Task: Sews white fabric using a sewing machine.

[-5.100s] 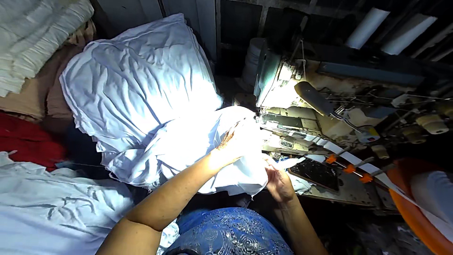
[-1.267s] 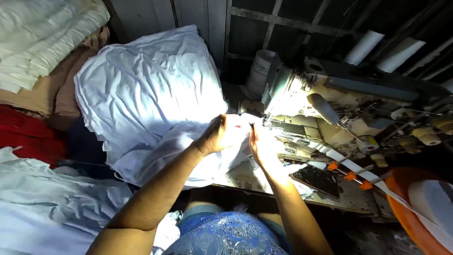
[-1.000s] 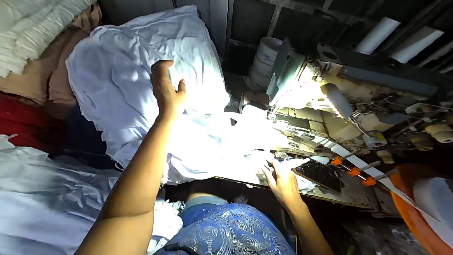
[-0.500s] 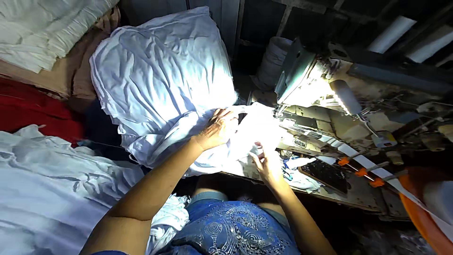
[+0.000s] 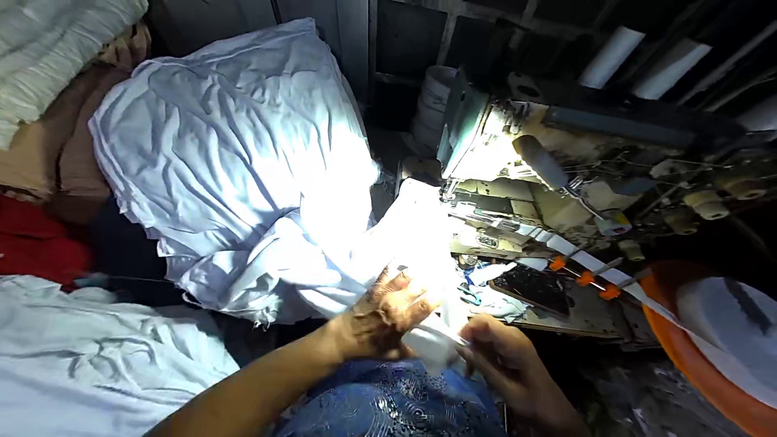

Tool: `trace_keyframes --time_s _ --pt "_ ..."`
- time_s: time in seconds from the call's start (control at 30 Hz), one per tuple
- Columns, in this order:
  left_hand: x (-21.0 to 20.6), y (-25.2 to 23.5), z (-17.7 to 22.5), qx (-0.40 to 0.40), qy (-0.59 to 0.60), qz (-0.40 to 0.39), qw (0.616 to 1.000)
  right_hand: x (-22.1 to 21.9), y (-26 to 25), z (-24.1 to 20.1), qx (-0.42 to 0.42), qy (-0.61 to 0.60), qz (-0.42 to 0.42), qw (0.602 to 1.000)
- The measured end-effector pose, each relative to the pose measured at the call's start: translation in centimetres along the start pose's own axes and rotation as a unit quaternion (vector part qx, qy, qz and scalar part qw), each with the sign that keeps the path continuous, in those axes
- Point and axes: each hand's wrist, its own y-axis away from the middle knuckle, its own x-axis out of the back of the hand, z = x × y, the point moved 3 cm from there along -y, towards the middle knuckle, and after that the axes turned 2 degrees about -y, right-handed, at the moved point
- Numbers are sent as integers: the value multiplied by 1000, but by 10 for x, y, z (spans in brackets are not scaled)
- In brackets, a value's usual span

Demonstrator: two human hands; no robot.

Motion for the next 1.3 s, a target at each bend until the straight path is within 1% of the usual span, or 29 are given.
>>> trace_keyframes --time_s 0.03,0.07,0.1,0.13,0.17,0.23,0.3,0.33,0.37,0.43,0.5,0.53,0.6,0.67,0.77,0.83,0.87,0.9,0.93,0.97,1.0,1.03,1.07,1.13,1.23,1.3 --pt "-22 6 -7 35 -45 37 998 5 5 -4 -6 -54 0 999" --pt "-39 10 -20 91 -82 67 990 8 10 -5 -14 -108 -1 994" --pt "-47 8 -38 145 -88 86 982 11 14 -4 -22 -152 -1 988" --pt "-46 2 -59 170 -102 109 974 13 17 1 -30 -196 1 980" --pt "-38 -6 -77 170 -114 129 970 14 20 8 -38 -234 5 971" --pt "-14 -21 -89 122 -129 135 975 11 27 24 -74 -269 34 960" --pt "-2 -30 -88 63 -119 111 985 0 33 45 -136 -235 75 960" --pt "3 -34 -87 47 -116 108 986 -6 33 58 -159 -210 84 961" --pt "10 -40 -87 39 -117 112 986 -11 33 70 -176 -195 86 961" --pt "23 -49 -86 34 -118 107 987 -23 32 88 -194 -217 93 952" --pt "25 -50 -85 28 -94 59 993 -29 30 96 -175 -232 103 951" --pt "23 -50 -85 27 -86 18 996 -31 30 98 -152 -211 104 960" --pt "19 -48 -84 54 -63 -47 995 -31 32 99 -114 -119 102 981" --pt "21 -49 -83 72 -55 -61 994 -29 34 96 -106 -69 95 987" --pt "22 -56 -84 67 -57 -35 996 -26 31 94 -130 -77 128 980" --pt "22 -65 -87 96 -54 -36 993 -22 23 94 -143 -72 151 975" --pt "24 -72 -88 131 -47 -64 988 -20 18 95 -144 -65 154 975" --pt "27 -82 -90 179 -33 -111 977 -18 13 97 -139 -61 153 976" --pt "28 -94 -94 235 -14 -171 957 -16 9 100 -134 -59 150 978" --pt "26 -104 -101 269 -5 -208 940 -14 4 103 -127 -60 150 979" --pt "20 -111 -111 281 -5 -225 933 -13 -1 105 -123 -62 151 979" --pt "14 -116 -120 282 -5 -223 933 -11 -5 108 -120 -69 154 978" --pt "9 -119 -128 277 1 -204 939 -9 -10 110 -119 -71 159 978" --pt "4 -124 -140 255 10 -185 949 -6 -20 111 -126 -63 166 976" --pt "0 -131 -150 220 -32 -166 961 0 -37 115 -139 -68 171 973" --pt "-2 -132 -159 197 -59 -149 967 4 -50 119 -128 -72 173 974"
